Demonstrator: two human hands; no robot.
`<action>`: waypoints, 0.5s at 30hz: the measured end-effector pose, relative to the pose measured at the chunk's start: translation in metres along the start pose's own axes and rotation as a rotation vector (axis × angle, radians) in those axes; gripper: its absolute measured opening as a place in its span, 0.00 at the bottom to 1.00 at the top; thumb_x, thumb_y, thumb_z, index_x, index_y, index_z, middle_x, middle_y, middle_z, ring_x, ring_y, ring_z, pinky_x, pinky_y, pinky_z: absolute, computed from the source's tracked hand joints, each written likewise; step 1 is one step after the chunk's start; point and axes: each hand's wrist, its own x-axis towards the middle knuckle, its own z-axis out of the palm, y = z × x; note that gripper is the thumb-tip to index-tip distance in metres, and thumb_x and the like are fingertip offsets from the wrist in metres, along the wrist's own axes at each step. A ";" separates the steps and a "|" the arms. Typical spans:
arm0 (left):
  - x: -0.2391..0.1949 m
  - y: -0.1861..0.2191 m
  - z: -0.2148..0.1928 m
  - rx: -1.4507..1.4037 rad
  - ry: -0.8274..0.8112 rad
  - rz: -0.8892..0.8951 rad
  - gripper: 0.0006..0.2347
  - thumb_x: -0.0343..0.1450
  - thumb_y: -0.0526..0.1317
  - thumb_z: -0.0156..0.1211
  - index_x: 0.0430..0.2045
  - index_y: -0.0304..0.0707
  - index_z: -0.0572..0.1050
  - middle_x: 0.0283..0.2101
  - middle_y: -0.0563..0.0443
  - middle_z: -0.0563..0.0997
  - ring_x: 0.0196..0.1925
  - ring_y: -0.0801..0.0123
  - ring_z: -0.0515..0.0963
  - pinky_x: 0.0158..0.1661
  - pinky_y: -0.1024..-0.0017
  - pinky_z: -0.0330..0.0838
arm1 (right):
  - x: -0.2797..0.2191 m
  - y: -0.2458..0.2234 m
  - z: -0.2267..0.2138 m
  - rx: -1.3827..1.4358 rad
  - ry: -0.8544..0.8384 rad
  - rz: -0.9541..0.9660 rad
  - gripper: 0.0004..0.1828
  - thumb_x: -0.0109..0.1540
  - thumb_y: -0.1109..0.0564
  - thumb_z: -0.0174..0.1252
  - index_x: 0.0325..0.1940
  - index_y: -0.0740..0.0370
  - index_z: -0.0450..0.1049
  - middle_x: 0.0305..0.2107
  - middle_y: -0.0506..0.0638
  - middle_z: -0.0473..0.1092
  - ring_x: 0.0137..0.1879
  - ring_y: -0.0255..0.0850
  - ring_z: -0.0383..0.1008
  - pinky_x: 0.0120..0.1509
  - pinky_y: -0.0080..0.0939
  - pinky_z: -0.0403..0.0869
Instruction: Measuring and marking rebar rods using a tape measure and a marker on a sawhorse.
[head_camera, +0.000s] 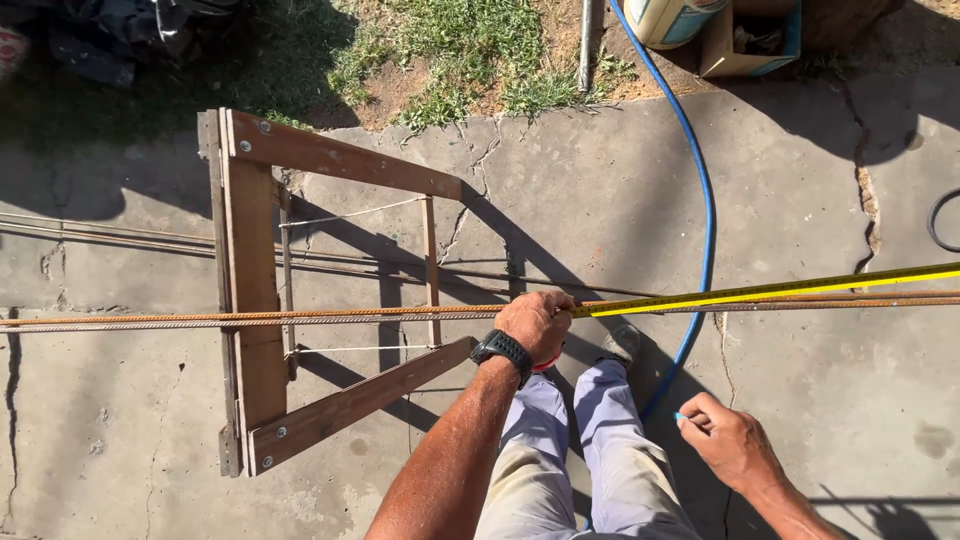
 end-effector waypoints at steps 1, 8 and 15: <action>-0.004 -0.009 0.000 0.003 0.018 -0.017 0.18 0.66 0.44 0.44 0.45 0.58 0.81 0.39 0.52 0.84 0.43 0.56 0.81 0.40 0.59 0.73 | -0.006 0.000 -0.005 0.002 -0.006 -0.024 0.07 0.58 0.46 0.61 0.39 0.43 0.76 0.31 0.36 0.83 0.41 0.39 0.83 0.42 0.44 0.73; -0.037 -0.075 -0.019 -0.068 0.201 0.204 0.12 0.69 0.44 0.51 0.40 0.55 0.81 0.40 0.56 0.85 0.39 0.59 0.82 0.33 0.60 0.73 | -0.044 0.048 -0.010 0.134 0.012 0.578 0.17 0.60 0.41 0.58 0.46 0.47 0.82 0.41 0.46 0.85 0.46 0.46 0.81 0.53 0.41 0.70; -0.090 -0.137 -0.102 0.000 0.200 0.029 0.13 0.70 0.44 0.49 0.40 0.56 0.83 0.32 0.59 0.85 0.30 0.72 0.80 0.29 0.70 0.71 | -0.086 0.041 -0.014 0.228 0.090 0.576 0.15 0.60 0.43 0.61 0.42 0.53 0.83 0.37 0.48 0.86 0.43 0.43 0.80 0.49 0.37 0.68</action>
